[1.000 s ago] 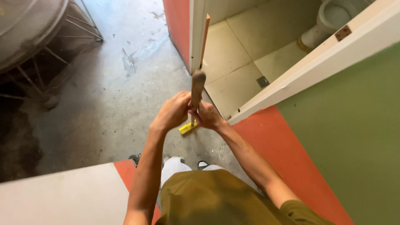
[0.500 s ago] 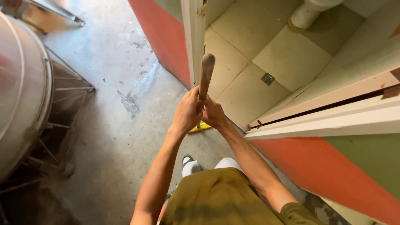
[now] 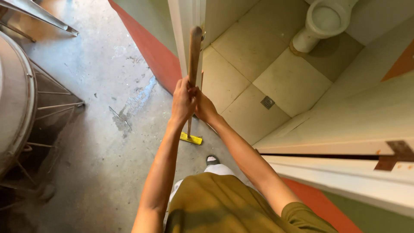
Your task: Scrubbing a restroom floor with a long-handled brush and washing hands.
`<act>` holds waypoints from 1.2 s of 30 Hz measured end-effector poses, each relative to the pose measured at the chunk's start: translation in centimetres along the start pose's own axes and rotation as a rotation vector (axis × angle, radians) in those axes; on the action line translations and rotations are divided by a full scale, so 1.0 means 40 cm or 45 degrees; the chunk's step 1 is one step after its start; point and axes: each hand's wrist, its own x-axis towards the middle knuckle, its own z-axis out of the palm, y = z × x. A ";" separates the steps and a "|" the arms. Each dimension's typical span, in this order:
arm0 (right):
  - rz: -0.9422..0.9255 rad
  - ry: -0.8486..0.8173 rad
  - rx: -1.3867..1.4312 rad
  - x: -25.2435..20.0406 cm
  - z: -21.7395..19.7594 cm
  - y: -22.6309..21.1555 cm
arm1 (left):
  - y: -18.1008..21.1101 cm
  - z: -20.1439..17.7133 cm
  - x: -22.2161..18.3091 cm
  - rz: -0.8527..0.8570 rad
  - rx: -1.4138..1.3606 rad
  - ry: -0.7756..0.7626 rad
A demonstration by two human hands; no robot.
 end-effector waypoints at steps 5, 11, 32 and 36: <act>-0.075 -0.079 -0.085 0.124 -0.033 0.089 | -0.084 0.088 0.077 -0.106 0.196 0.114; -0.112 -0.144 -0.127 0.204 -0.050 0.135 | -0.137 0.131 0.134 -0.218 0.342 0.198; 0.255 -0.442 -0.260 0.138 -0.035 0.263 | -0.249 0.159 0.008 -0.193 0.255 0.060; 0.172 -0.693 -0.234 0.066 0.000 0.242 | -0.390 0.196 -0.164 -0.179 0.231 -0.105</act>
